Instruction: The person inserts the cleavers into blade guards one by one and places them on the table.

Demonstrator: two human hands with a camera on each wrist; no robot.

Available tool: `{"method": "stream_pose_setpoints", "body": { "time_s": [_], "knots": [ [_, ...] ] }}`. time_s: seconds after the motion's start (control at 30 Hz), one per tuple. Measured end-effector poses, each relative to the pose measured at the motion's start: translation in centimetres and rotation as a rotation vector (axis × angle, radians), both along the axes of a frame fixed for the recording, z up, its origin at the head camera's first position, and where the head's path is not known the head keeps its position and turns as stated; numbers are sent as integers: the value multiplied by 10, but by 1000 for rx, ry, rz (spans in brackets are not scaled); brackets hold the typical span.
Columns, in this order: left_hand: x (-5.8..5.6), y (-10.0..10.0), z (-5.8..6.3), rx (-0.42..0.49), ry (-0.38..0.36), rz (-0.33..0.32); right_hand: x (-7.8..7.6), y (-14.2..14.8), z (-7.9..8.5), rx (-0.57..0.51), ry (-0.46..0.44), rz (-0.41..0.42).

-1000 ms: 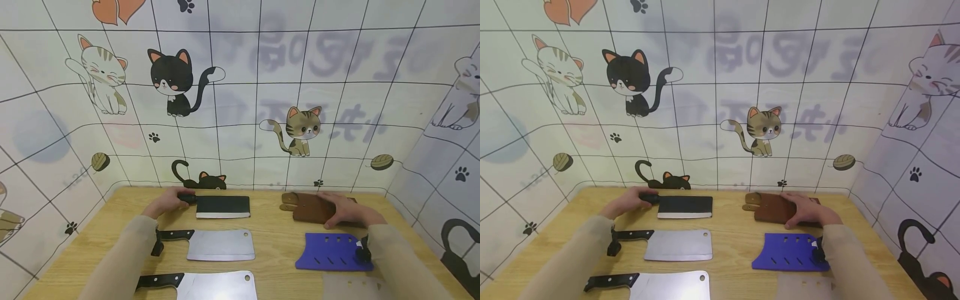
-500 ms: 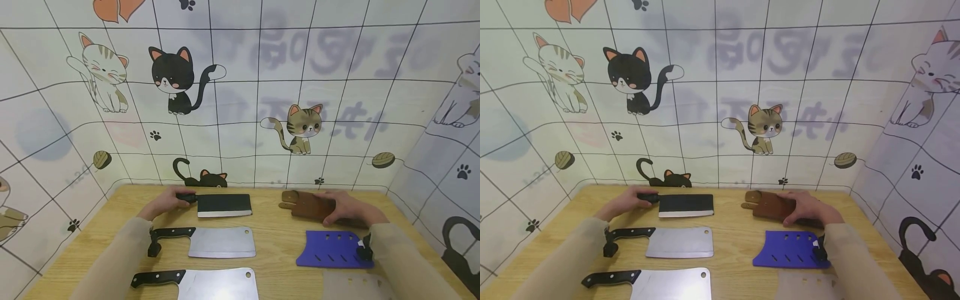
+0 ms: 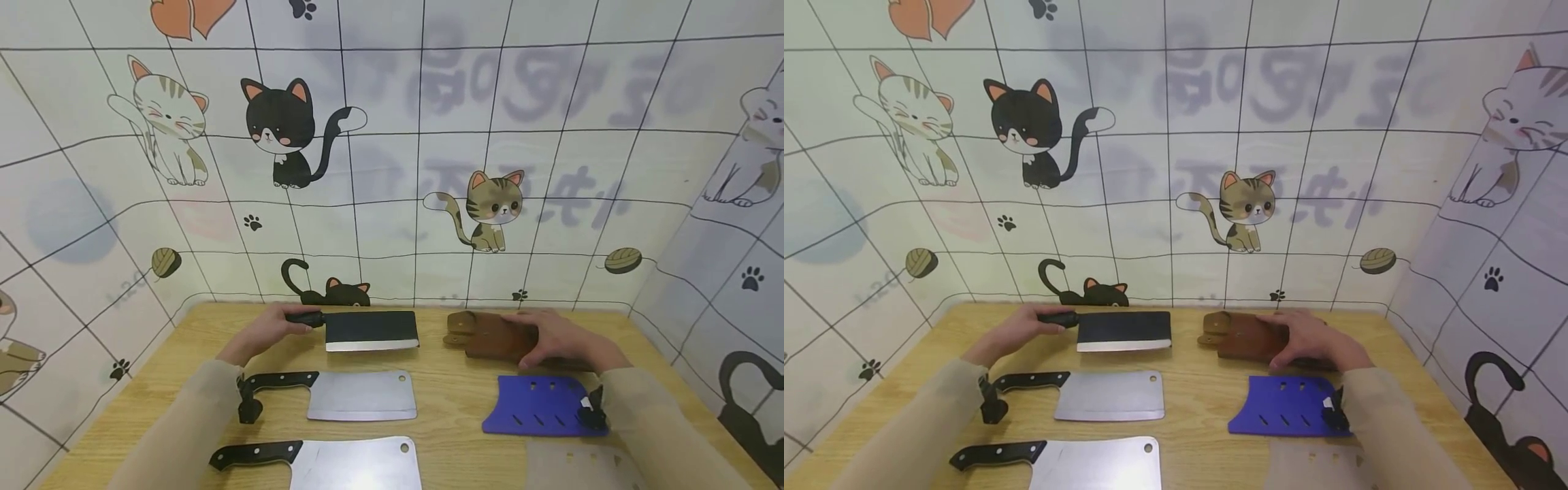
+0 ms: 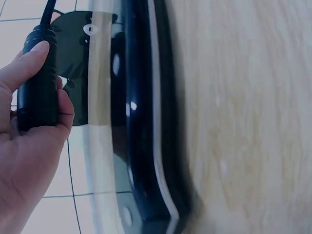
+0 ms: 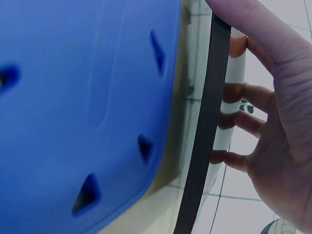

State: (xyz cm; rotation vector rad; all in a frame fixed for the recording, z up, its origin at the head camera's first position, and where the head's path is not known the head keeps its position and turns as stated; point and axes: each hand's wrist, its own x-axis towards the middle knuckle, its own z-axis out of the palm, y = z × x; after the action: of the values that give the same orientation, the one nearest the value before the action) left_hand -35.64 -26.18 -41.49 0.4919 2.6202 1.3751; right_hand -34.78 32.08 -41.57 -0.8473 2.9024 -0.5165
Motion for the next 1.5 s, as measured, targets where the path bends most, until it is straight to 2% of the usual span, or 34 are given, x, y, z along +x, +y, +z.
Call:
{"method": "stream_pose_setpoints", "body": {
  "time_s": [0.33,0.47,0.67,0.8,1.07,1.3,1.5],
  "knots": [
    [2,18,6,32,-6,-23,4,-17,9,-5,44,46],
    [1,24,6,40,-15,-43,3,-23,10,2,58,63],
    [0,29,5,42,2,-44,4,-38,17,34,91,71],
    [-1,31,4,48,-12,-41,5,-47,21,68,101,80],
    [-5,38,4,46,-15,-63,6,-51,21,49,97,89],
    [-5,46,3,59,-57,-52,2,-57,19,55,101,112],
    [-7,48,2,56,-40,-65,0,-63,20,57,113,116]
  ]
}}
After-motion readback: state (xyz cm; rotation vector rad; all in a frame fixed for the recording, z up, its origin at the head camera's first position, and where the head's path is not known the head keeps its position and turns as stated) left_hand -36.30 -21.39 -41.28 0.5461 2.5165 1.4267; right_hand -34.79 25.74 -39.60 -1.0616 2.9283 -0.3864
